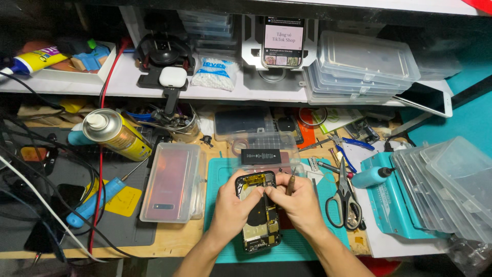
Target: The person holds an opened smartphone on a work mat and uses a small screwdriver to remove screws and pry internal components from the phone body, working around the battery and frame while keeping the device steady with the other hand.
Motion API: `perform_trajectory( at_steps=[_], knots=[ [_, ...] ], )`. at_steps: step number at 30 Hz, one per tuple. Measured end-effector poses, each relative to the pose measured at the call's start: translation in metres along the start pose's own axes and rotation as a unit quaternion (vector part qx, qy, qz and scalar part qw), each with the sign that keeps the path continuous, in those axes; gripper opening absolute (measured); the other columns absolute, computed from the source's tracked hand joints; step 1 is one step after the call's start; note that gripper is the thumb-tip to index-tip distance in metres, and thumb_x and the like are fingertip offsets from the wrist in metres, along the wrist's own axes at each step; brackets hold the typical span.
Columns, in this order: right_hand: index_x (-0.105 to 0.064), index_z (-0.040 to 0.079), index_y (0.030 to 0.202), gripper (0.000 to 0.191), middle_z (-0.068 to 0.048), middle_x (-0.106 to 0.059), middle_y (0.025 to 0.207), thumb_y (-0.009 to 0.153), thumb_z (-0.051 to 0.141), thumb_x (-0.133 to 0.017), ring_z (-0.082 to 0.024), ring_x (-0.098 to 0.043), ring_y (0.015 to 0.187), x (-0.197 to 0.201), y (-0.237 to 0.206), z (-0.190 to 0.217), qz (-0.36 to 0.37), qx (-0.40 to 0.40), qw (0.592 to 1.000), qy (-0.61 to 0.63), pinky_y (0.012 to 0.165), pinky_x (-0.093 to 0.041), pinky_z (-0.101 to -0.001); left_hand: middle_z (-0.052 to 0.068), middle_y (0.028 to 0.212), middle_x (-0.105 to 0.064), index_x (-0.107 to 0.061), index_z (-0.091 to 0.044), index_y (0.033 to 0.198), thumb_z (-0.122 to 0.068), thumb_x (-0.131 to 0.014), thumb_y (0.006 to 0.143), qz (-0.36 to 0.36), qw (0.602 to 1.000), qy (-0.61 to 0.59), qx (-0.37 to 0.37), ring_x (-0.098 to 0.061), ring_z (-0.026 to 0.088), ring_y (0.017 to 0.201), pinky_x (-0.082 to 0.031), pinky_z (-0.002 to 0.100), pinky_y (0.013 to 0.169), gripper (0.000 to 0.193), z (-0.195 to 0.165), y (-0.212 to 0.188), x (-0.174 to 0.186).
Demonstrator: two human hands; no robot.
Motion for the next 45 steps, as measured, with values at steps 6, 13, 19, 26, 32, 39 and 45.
perform_trajectory(
  at_steps=[6,13,19,26,32,39,45],
  knots=[
    [-0.074,-0.005,0.1,0.014,-0.003,-0.074,0.076,0.089,0.002,-0.071,-0.005,-0.064,0.063,0.002,0.003,-0.005,0.003,-0.008,0.999,0.045,0.058,-0.049,-0.0205,0.001,0.086,-0.07,-0.062,-0.001,0.097,-0.006,-0.07,0.092,0.018,0.999,-0.02,0.021,-0.061,0.004,0.079,-0.054,0.024,0.069,0.011,-0.005,0.004,0.003],
    [-0.073,-0.006,0.098,0.013,-0.004,-0.075,0.078,0.088,0.001,-0.069,-0.006,-0.066,0.064,0.004,0.007,-0.005,-0.005,-0.01,0.998,0.066,0.058,-0.051,-0.0213,0.002,0.087,-0.07,-0.062,0.0,0.099,-0.006,-0.069,0.093,0.031,0.999,-0.032,0.019,-0.061,0.004,0.08,-0.054,0.025,0.069,0.011,-0.004,0.008,-0.001],
    [-0.073,-0.006,0.098,0.011,-0.004,-0.073,0.078,0.09,0.001,-0.071,-0.007,-0.064,0.062,0.005,0.009,-0.004,-0.016,-0.006,0.998,0.062,0.056,-0.05,-0.0213,0.002,0.089,-0.069,-0.062,0.0,0.101,-0.006,-0.069,0.093,0.032,0.998,-0.035,0.03,-0.062,0.006,0.081,-0.054,0.026,0.072,0.011,-0.004,0.013,-0.004],
    [-0.076,-0.004,0.102,0.016,-0.002,-0.072,0.075,0.09,0.007,-0.072,-0.002,-0.052,0.053,0.015,0.02,0.007,-0.007,-0.04,0.997,0.066,0.045,-0.034,-0.0187,-0.001,0.098,-0.069,-0.061,-0.003,0.112,-0.008,-0.064,0.094,0.077,0.993,-0.09,0.024,-0.062,0.004,0.09,-0.054,0.023,0.08,0.019,-0.013,0.025,0.001],
    [-0.075,-0.005,0.105,0.019,0.0,-0.073,0.078,0.092,0.007,-0.069,-0.003,-0.057,0.057,0.017,0.025,0.016,0.012,-0.058,0.996,0.063,0.049,-0.038,-0.021,0.002,0.084,-0.067,-0.067,0.0,0.103,-0.011,-0.067,0.099,0.013,0.999,0.021,0.023,-0.057,0.005,0.077,-0.051,0.025,0.067,0.012,-0.005,0.032,-0.001],
    [-0.076,-0.003,0.11,0.022,0.004,-0.063,0.069,0.092,0.005,-0.066,0.0,-0.039,0.05,0.015,0.012,0.018,0.017,-0.051,0.995,0.081,0.044,-0.026,-0.0209,0.001,0.085,-0.073,-0.068,0.0,0.099,-0.009,-0.072,0.092,-0.017,1.0,0.014,0.012,-0.063,0.004,0.077,-0.054,0.024,0.067,0.012,-0.008,0.026,-0.009],
    [-0.077,-0.004,0.111,0.022,0.006,-0.06,0.069,0.093,0.005,-0.067,0.0,-0.039,0.051,0.009,0.007,0.014,0.023,-0.027,0.997,0.064,0.045,-0.026,-0.0211,0.001,0.084,-0.074,-0.069,0.0,0.098,-0.009,-0.073,0.09,-0.024,0.999,0.017,0.024,-0.064,0.004,0.075,-0.055,0.024,0.066,0.012,-0.015,0.017,-0.003]
  ],
)
Point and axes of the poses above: each hand's wrist, its own y-axis towards the middle knuckle, its own x-axis out of the back of the hand, z = x × y, the point moved 2 cm from there along y, towards the middle knuckle
